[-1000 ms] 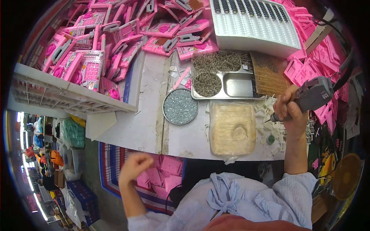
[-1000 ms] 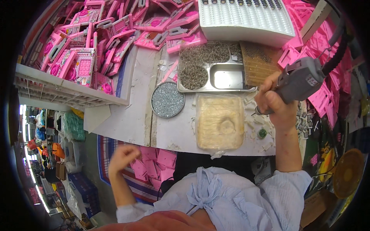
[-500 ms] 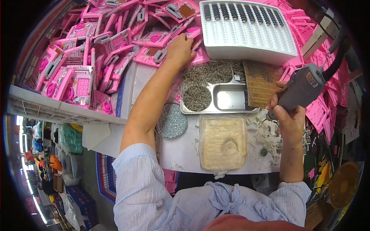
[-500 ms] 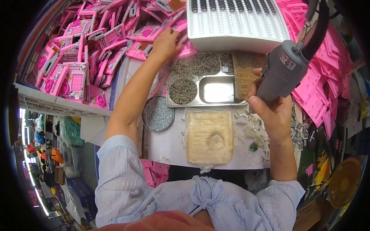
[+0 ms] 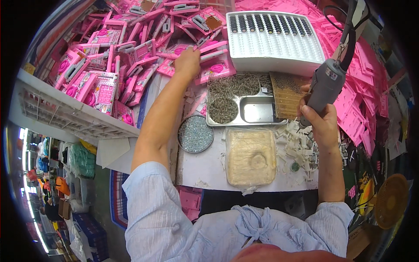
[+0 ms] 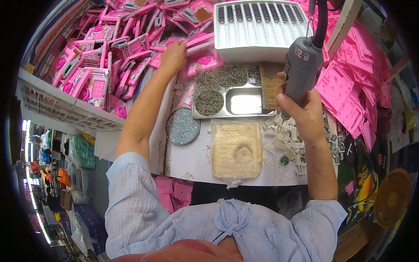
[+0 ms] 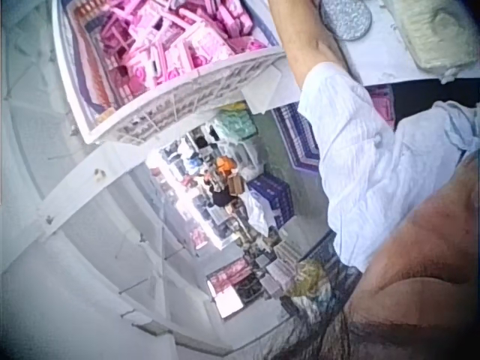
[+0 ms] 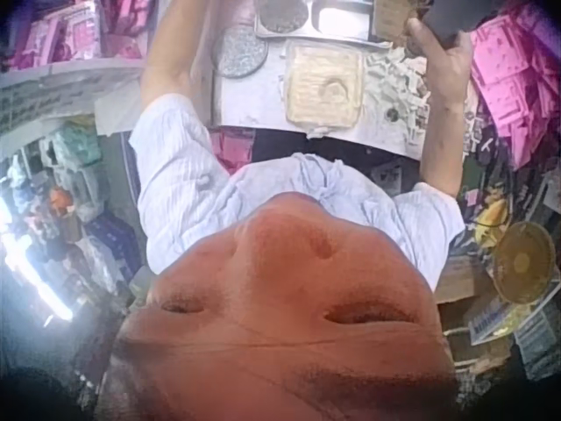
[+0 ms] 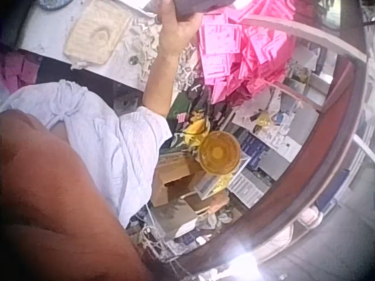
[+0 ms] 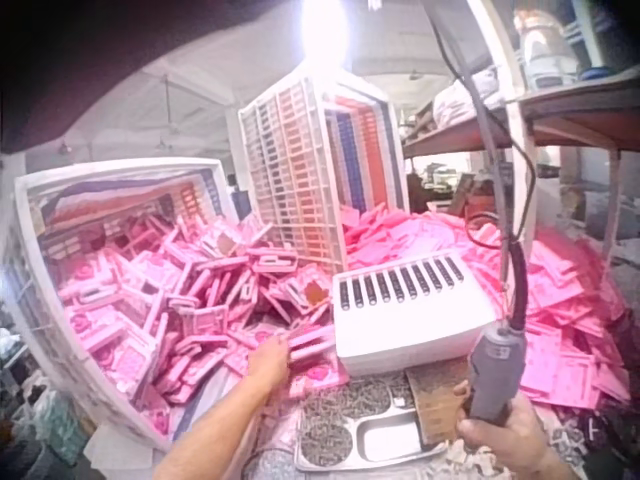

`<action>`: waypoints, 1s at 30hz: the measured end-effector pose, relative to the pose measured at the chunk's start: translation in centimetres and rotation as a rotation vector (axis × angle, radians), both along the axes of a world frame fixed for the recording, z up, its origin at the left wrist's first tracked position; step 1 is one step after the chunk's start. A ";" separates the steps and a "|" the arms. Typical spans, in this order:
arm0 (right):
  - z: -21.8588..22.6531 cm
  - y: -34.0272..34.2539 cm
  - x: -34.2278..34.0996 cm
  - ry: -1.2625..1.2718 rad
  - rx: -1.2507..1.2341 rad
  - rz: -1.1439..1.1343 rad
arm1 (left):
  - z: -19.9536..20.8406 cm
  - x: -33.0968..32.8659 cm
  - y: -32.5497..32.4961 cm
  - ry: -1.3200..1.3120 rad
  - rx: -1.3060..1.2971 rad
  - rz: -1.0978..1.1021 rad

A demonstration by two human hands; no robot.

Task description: Assembling and soldering electronic components inside a pink plastic toy housing.

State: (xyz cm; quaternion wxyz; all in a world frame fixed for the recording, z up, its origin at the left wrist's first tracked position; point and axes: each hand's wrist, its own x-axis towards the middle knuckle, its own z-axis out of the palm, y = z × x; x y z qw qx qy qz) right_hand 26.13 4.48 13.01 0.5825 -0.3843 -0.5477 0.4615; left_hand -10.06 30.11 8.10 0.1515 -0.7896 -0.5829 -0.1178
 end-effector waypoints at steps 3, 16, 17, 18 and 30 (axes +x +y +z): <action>-0.2 0.1 0.8 -0.032 -0.029 -0.032 | 0.9 -4.5 -1.8 -0.130 0.047 -0.171; -9.3 -3.4 -7.4 0.512 -0.659 0.559 | -0.5 -4.3 -25.0 -0.602 0.329 -0.621; -9.7 -3.4 -9.0 0.732 -0.770 0.547 | -1.1 -3.2 -26.5 -0.602 0.315 -0.676; -9.9 -3.1 -9.7 0.966 -0.700 0.608 | -1.9 -2.2 -27.5 -0.613 0.304 -0.736; -11.0 -7.1 -4.7 -0.558 -0.254 0.055 | -8.7 3.0 -28.5 -0.603 -0.076 -0.747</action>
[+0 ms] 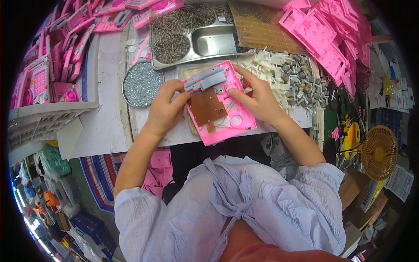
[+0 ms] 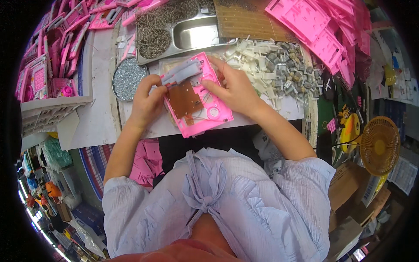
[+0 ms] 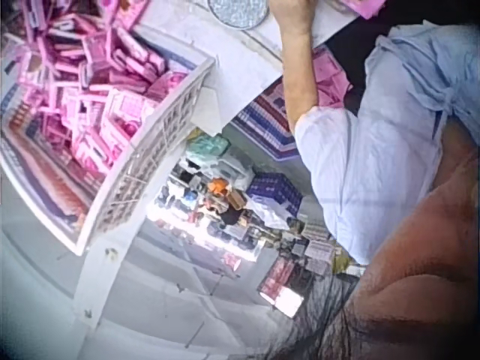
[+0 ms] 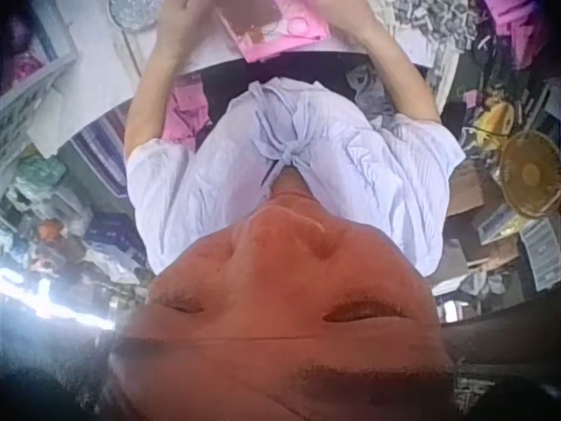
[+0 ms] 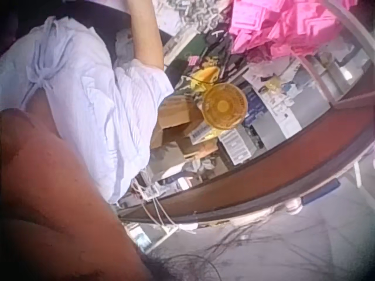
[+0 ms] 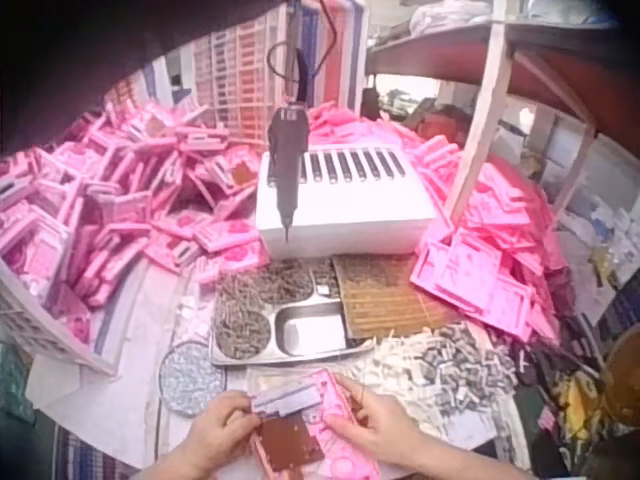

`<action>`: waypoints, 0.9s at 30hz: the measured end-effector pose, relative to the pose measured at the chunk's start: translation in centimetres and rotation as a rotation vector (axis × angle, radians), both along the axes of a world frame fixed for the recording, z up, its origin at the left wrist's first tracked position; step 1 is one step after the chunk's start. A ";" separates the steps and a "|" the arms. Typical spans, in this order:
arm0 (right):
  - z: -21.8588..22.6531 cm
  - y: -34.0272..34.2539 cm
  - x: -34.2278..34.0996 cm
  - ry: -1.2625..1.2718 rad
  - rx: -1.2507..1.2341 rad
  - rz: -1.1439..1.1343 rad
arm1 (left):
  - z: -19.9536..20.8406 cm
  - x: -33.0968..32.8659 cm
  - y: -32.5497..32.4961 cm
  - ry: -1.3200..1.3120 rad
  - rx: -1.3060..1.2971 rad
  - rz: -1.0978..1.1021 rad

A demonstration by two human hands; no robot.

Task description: Assembling and soldering electronic components inside a pink plastic toy housing.

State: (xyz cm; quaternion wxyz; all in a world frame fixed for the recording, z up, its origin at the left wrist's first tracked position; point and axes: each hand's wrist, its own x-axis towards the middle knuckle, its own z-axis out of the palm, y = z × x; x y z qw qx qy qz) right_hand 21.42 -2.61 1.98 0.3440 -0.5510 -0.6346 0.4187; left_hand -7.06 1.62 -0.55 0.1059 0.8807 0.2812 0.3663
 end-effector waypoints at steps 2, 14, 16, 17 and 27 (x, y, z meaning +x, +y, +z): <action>-0.1 0.1 0.1 -0.368 0.285 0.012 | 0.4 0.1 0.7 0.066 -0.036 -0.003; -0.6 1.3 -0.5 -0.617 0.547 -0.139 | 0.3 0.8 2.6 0.168 -0.096 0.020; -1.0 1.8 -0.3 -0.520 0.446 -0.132 | 1.1 0.9 2.4 0.193 -0.116 0.036; -1.1 2.0 -0.3 -0.469 0.395 -0.130 | 1.5 0.9 2.1 0.209 -0.126 0.044; -1.7 2.0 -2.2 -0.443 0.542 -0.094 | 0.9 0.9 -2.7 0.037 -0.214 0.121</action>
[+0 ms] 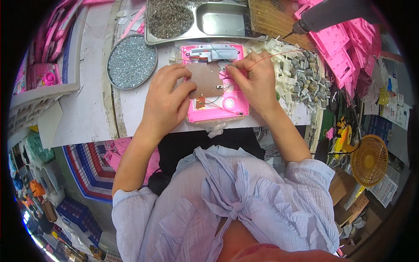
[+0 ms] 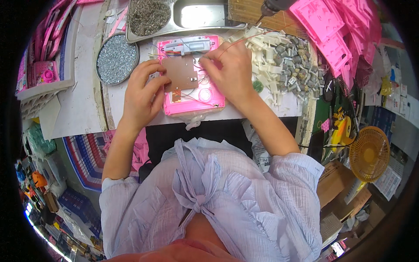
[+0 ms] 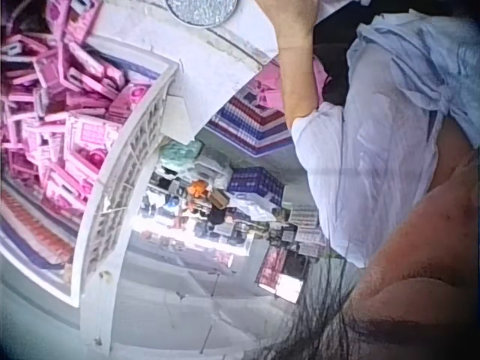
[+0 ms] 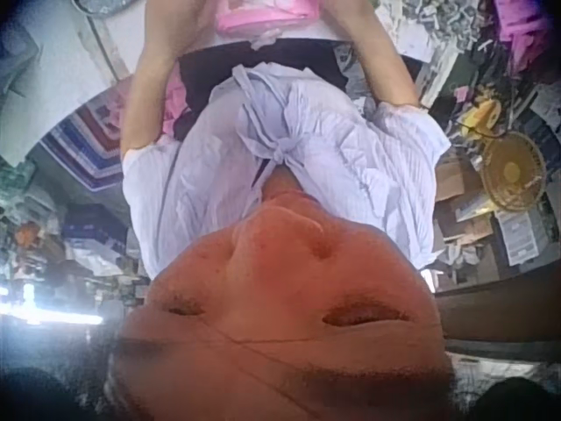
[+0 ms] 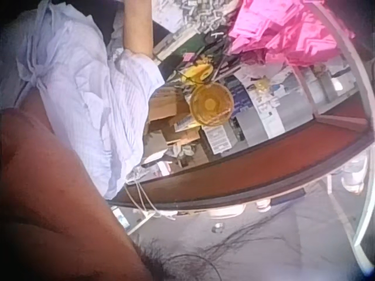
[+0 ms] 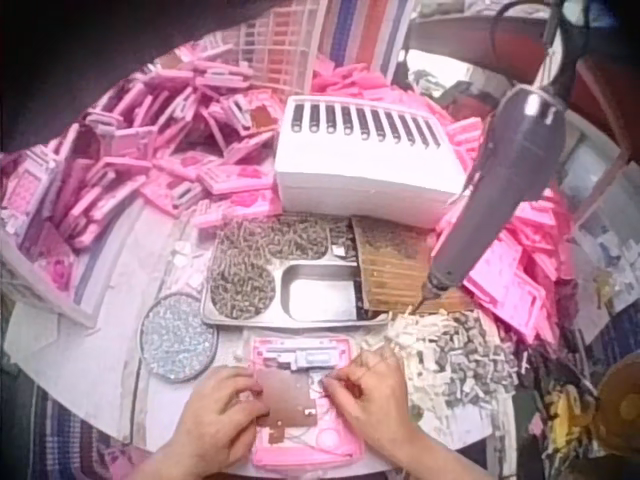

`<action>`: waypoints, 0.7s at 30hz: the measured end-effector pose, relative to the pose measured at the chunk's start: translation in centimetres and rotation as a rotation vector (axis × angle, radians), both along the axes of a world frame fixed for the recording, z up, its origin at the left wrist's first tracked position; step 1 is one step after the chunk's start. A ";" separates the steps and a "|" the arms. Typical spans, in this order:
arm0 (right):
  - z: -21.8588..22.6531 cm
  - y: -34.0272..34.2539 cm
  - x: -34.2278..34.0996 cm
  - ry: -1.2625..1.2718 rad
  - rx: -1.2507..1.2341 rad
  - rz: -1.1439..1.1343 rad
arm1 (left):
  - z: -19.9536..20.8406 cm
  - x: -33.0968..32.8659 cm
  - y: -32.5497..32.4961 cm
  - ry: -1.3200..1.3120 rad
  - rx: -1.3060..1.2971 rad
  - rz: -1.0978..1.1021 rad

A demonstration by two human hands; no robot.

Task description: Assembling and soldering electronic components inside a pink plastic toy housing.

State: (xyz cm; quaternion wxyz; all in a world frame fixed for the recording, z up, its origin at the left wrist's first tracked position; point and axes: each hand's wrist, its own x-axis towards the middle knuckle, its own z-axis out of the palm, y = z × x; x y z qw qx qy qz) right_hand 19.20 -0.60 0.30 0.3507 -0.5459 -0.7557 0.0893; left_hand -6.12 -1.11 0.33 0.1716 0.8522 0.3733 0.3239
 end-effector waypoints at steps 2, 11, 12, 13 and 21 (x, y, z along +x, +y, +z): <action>0.0 0.0 0.6 0.019 -0.007 0.010 | -0.3 0.1 -0.3 -0.034 0.006 0.005; 0.7 0.1 2.0 -0.039 -0.140 0.017 | -0.3 0.7 -1.0 -0.107 0.003 0.016; 0.9 0.3 2.0 -0.097 -0.104 0.022 | -0.4 0.7 -1.0 -0.109 0.004 0.014; 1.0 0.5 2.0 -0.156 -0.067 0.027 | -0.4 0.8 -1.0 -0.112 0.005 0.011; 1.1 0.6 1.5 -0.383 0.053 0.109 | -0.9 0.4 -1.0 -0.130 0.045 0.021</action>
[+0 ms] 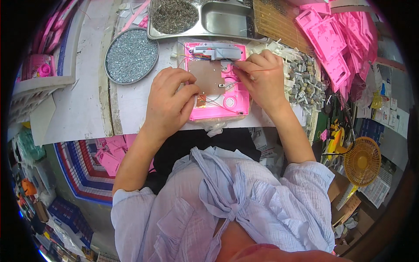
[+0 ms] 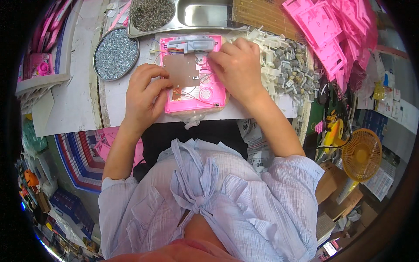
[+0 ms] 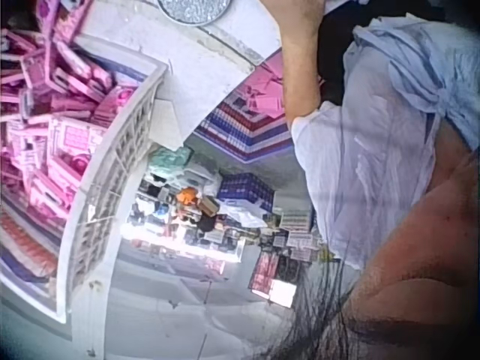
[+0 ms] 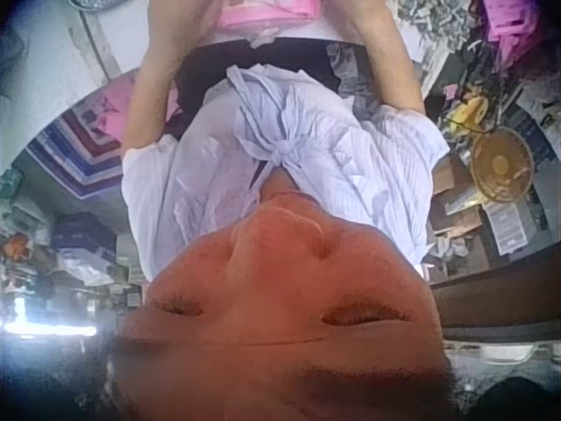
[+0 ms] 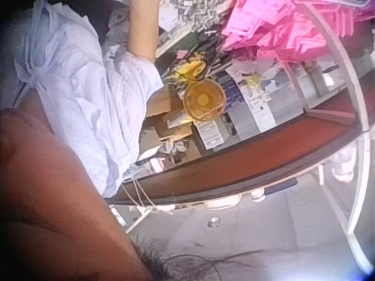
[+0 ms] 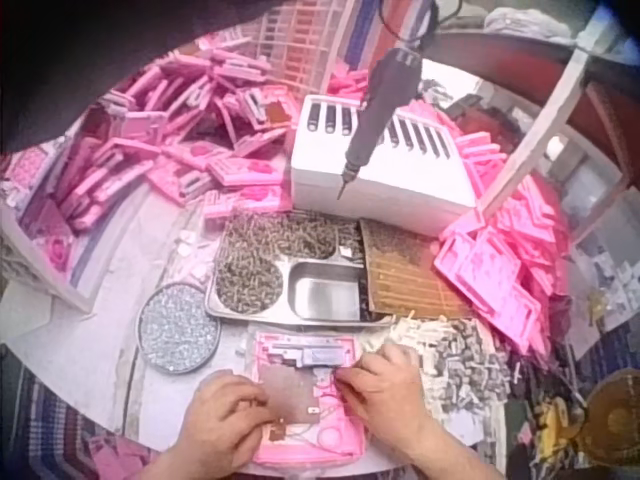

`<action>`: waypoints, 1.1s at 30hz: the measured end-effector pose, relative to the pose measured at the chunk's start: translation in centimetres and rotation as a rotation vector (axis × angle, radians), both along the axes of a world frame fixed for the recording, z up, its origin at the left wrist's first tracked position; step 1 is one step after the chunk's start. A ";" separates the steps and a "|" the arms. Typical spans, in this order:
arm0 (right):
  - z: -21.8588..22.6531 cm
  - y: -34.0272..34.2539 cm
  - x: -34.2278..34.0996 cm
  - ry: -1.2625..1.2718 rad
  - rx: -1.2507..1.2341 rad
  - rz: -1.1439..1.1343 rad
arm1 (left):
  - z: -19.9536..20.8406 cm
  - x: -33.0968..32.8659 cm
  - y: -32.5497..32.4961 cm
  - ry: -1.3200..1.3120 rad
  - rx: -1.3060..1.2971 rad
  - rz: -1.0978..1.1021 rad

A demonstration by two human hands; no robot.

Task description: Assembling and soldering electronic components inside a pink plastic toy housing.

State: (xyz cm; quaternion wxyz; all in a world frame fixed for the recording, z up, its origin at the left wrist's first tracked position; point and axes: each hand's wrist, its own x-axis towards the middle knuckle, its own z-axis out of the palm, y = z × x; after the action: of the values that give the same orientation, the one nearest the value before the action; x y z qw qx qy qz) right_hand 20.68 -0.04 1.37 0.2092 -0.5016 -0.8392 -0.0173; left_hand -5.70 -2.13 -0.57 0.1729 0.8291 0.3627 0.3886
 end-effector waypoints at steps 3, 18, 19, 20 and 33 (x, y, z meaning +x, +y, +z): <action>0.3 0.7 0.1 -0.036 0.013 0.062 | 0.0 -0.3 0.0 0.001 -0.029 -0.001; 0.7 0.8 0.1 -0.115 -0.073 0.046 | -0.4 -0.4 -0.6 -0.012 -0.038 0.019; 0.7 0.8 0.2 -0.114 -0.070 0.040 | -0.4 -0.4 -0.7 -0.011 -0.037 0.025; 0.8 0.8 0.2 -0.114 -0.067 0.032 | -0.4 -0.4 -0.7 -0.011 -0.038 0.030; 1.8 1.9 -2.0 -0.246 -0.081 0.202 | -0.2 -1.0 -0.9 -0.028 0.001 0.054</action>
State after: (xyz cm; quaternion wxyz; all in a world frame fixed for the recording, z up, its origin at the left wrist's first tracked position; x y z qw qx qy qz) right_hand 18.70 1.87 3.21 0.0852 -0.4170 -0.9046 -0.0237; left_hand -6.73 -2.98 -0.82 0.1671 0.8136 0.3823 0.4050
